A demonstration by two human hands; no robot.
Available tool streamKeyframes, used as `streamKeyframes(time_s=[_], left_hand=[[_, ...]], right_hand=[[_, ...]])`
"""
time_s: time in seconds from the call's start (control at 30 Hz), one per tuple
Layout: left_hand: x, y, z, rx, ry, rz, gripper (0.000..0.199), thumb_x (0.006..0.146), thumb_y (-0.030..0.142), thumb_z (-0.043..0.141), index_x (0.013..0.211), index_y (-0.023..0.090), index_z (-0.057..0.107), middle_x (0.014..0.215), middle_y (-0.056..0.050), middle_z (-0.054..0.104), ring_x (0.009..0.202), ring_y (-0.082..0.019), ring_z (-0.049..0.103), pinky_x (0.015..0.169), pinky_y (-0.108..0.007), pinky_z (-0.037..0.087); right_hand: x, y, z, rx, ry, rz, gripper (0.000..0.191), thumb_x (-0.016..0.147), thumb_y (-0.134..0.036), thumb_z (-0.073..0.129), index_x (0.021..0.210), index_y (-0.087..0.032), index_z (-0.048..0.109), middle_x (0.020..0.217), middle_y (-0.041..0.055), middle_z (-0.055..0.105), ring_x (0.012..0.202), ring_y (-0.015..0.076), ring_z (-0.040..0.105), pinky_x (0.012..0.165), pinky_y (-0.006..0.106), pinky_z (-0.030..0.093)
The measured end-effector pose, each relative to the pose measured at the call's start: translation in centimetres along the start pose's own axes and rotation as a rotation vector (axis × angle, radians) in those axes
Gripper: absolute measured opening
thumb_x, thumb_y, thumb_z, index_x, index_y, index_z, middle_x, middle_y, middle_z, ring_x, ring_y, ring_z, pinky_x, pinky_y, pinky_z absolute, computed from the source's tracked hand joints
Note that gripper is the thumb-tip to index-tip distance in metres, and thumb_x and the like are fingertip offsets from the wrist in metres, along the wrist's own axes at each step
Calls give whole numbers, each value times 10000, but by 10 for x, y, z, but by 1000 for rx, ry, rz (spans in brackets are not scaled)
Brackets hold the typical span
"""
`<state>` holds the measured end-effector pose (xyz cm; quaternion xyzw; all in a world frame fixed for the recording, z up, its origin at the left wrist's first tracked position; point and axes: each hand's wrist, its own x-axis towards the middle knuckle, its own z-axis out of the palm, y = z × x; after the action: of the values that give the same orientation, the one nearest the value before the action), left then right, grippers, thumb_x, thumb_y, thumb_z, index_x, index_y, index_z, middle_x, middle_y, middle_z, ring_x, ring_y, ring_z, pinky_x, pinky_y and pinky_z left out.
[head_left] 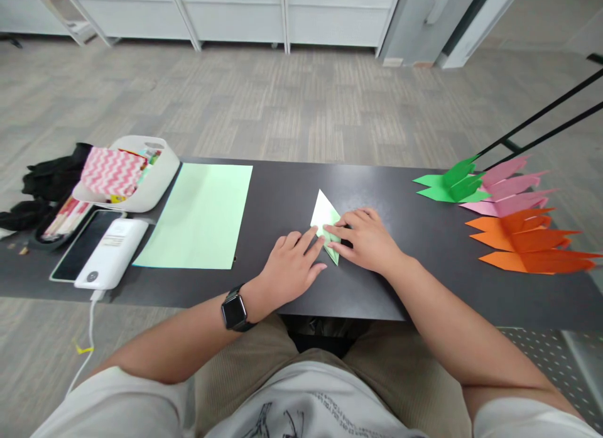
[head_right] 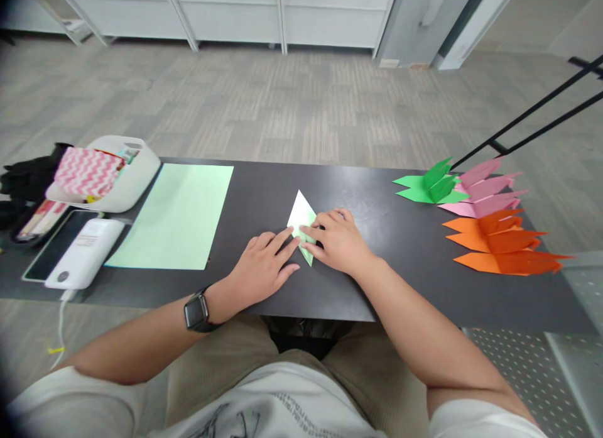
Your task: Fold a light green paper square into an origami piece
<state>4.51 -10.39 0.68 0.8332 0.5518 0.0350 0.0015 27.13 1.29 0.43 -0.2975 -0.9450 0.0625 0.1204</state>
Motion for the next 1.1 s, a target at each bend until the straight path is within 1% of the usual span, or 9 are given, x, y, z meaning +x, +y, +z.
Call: streamKeyframes(time_s=[0.13,0.23,0.37,0.63,0.93,1.1], left_hand=[[-1,1,4,5,12,-12,577,1114,521,481,1592,208,559,1690,-119,490,1251,-323,544,978,-473,457],[-1,1,5,6,18,-17,570,1118,515,471,1595,215,555,1689,-114,492,1251,-323,544,983,-471,455],[-1,2,3,4,10,-22,562,1119,504,468,1593,216,555,1683,-118,497,1249,-323,544,986,-475,456],[0,3,2,-19,-2,-35,558,1106,488,491,1598,232,554,1692,-139,480,1265,-342,544,990,-491,464],[1,1,0,-46,-8,-32,564,1111,512,471,1594,234,560,1693,-121,484,1264,-342,538,999,-492,460],[0,-1,-2,-69,-1,-38,562,1104,516,487,1598,257,556,1699,-114,470,1267,-341,534,998,-497,458]], right_hand=[[0,-4,-2,24,-4,20,369,1069,-482,615,1335,-289,780,1133,89,733,1084,276,601,1071,484,315],[1,-6,-2,24,-12,31,392,1050,-502,645,1345,-280,775,1141,90,728,1099,284,605,1077,489,320],[1,-6,1,18,-8,42,407,1016,-489,697,1357,-278,768,1150,91,718,1118,295,607,1088,498,324],[1,-5,1,26,-16,48,386,1017,-476,679,1349,-299,766,1148,94,720,1122,301,603,1067,495,337],[2,-5,1,32,-24,53,394,1003,-473,719,1345,-285,766,1146,84,726,1123,297,626,1064,489,338],[2,-5,0,41,-16,51,367,1013,-463,699,1329,-289,764,1126,83,733,1109,291,624,1057,484,341]])
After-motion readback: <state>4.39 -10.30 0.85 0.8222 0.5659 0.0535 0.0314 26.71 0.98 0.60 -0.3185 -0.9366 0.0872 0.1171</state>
